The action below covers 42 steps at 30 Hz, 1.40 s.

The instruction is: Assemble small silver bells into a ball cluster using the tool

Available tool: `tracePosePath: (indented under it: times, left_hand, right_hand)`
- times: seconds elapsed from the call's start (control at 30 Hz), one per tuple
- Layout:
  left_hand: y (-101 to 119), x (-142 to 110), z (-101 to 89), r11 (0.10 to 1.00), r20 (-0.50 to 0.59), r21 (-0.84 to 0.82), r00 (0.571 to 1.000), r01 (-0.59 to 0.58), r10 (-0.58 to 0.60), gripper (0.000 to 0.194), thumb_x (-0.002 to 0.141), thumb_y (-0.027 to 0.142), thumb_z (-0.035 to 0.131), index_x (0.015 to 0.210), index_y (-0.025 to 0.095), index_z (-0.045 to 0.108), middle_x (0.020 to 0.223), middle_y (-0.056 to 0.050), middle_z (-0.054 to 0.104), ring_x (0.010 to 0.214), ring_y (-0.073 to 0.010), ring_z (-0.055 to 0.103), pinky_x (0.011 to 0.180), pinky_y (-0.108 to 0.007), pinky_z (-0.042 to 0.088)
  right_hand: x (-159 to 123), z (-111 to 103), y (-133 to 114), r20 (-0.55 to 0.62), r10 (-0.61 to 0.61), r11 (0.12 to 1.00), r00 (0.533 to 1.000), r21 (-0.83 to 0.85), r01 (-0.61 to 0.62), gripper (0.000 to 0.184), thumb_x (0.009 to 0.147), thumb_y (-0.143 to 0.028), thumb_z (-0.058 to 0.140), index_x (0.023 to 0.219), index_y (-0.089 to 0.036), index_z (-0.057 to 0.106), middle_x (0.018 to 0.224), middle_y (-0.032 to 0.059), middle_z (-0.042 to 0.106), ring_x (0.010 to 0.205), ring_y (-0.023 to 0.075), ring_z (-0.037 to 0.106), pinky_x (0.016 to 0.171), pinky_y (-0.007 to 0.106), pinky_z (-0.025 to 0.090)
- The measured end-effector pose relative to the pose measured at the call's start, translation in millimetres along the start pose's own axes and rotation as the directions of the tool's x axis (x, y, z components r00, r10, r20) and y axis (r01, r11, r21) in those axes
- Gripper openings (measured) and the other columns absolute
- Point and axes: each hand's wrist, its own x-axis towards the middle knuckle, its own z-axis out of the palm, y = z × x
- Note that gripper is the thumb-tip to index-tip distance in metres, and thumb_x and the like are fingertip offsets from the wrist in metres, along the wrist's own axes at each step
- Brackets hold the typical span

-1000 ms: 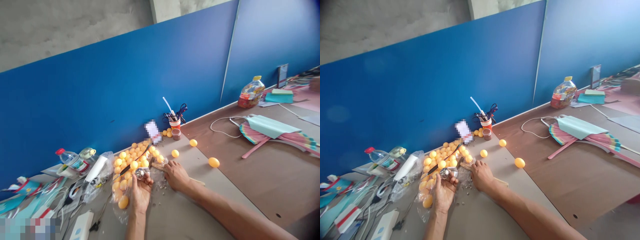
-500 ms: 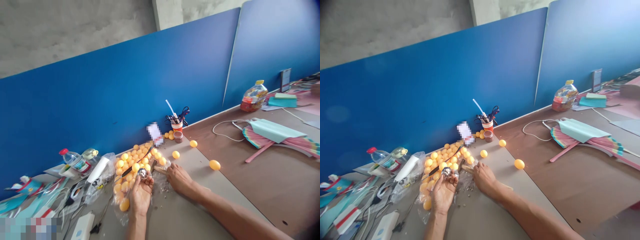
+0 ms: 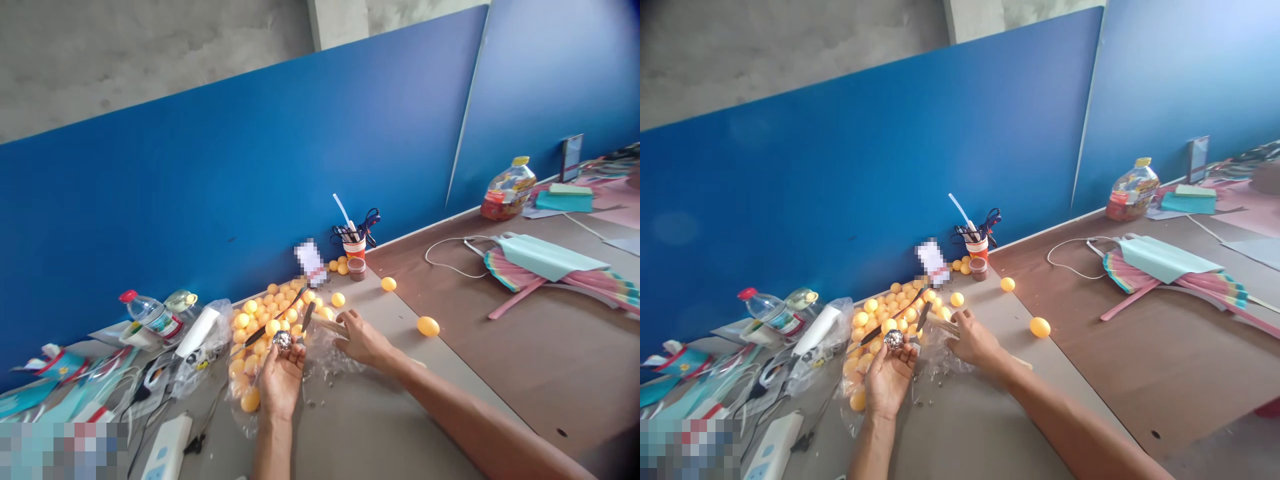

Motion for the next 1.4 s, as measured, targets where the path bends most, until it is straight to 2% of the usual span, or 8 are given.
tracePosePath:
  times: [0.13,0.23,0.33,0.43,0.57,0.77,0.9,1.4]
  left_hand:
    - [0,0,-1.0,1.0,-0.031,0.028,0.999,-0.009,0.01,0.016,0.083,0.022,0.06,0.086,0.012,0.071,0.088,-0.012,0.074,0.073,-0.0181,0.069,0.074,-0.033,0.057]
    - [-1,1,-0.7,1.0,0.001,0.023,1.0,-0.013,0.013,0.015,0.081,0.017,0.06,0.09,0.015,0.072,0.094,-0.011,0.075,0.083,-0.0198,0.07,0.081,-0.035,0.056]
    - [-2,1,-0.4,1.0,0.079,-0.008,0.997,-0.021,0.022,0.019,0.081,0.016,0.058,0.094,0.016,0.073,0.1,-0.012,0.074,0.094,-0.022,0.069,0.089,-0.038,0.052]
    - [-3,1,-1.5,0.999,0.118,-0.04,0.992,-0.034,0.038,0.024,0.086,0.02,0.054,0.1,0.017,0.073,0.103,-0.013,0.073,0.097,-0.0224,0.068,0.093,-0.039,0.05]
    - [-3,1,-3.3,0.997,0.145,-0.082,0.989,-0.016,0.028,0.03,0.093,0.026,0.047,0.101,0.016,0.074,0.103,-0.014,0.074,0.1,-0.0233,0.068,0.095,-0.041,0.049]
    - [0,2,-1.6,0.988,0.129,-0.154,0.991,-0.023,0.043,0.037,0.097,0.031,0.038,0.11,0.023,0.072,0.1,-0.009,0.075,0.105,-0.0212,0.066,0.097,-0.039,0.048]
    - [1,1,1.5,0.989,0.091,-0.14,0.995,-0.036,0.049,0.043,0.098,0.039,0.032,0.118,0.025,0.068,0.106,-0.009,0.074,0.106,-0.0225,0.065,0.099,-0.043,0.046]
    - [1,6,-14.1,0.992,0.168,-0.126,0.986,0.005,0.017,0.044,0.096,0.04,0.035,0.102,0.022,0.075,0.098,-0.01,0.076,0.101,-0.0236,0.067,0.099,-0.046,0.045]
  right_hand:
    - [7,-13,0,-0.047,0.019,0.956,0.999,0.293,-0.005,0.034,0.067,-0.022,0.066,0.1,-0.019,0.058,0.09,0.0011,0.058,0.077,0.0162,0.056,0.07,0.027,0.043]
    - [1,-24,-7,0.154,-0.08,0.812,0.985,0.583,-0.025,0.02,0.074,-0.026,0.059,0.092,-0.017,0.057,0.067,-0.0048,0.051,0.057,0.0109,0.048,0.054,0.023,0.037]
    - [-12,-28,-19,0.309,-0.262,0.701,0.914,0.712,-0.04,0.021,0.083,-0.032,0.052,0.095,-0.016,0.058,0.055,-0.008,0.046,0.046,0.0079,0.041,0.048,0.021,0.033]
    - [-22,-26,-29,0.361,-0.31,0.714,0.879,0.699,-0.035,0.024,0.087,-0.036,0.048,0.092,-0.015,0.057,0.054,-0.0071,0.047,0.046,0.0074,0.042,0.05,0.02,0.036]
    - [-28,-17,-34,0.331,-0.307,0.752,0.892,0.659,0.015,0.021,0.09,-0.037,0.047,0.088,-0.017,0.051,0.057,-0.0064,0.044,0.046,0.0071,0.039,0.046,0.02,0.034]
    - [-36,-11,-39,0.272,-0.339,0.894,0.901,0.392,0.218,0.009,0.087,-0.022,0.048,0.079,-0.02,0.048,0.065,-0.0031,0.048,0.056,0.0101,0.042,0.053,0.023,0.032]
    - [-39,-17,-42,0.226,-0.388,0.888,0.894,0.353,0.296,0.007,0.089,-0.021,0.045,0.085,-0.019,0.051,0.068,-0.0023,0.05,0.059,0.0113,0.043,0.056,0.025,0.032]
    - [-34,-12,-39,0.249,-0.322,0.91,0.914,0.346,0.226,0.013,0.088,-0.022,0.045,0.075,-0.02,0.046,0.064,-0.0045,0.047,0.056,0.0094,0.038,0.053,0.023,0.03]
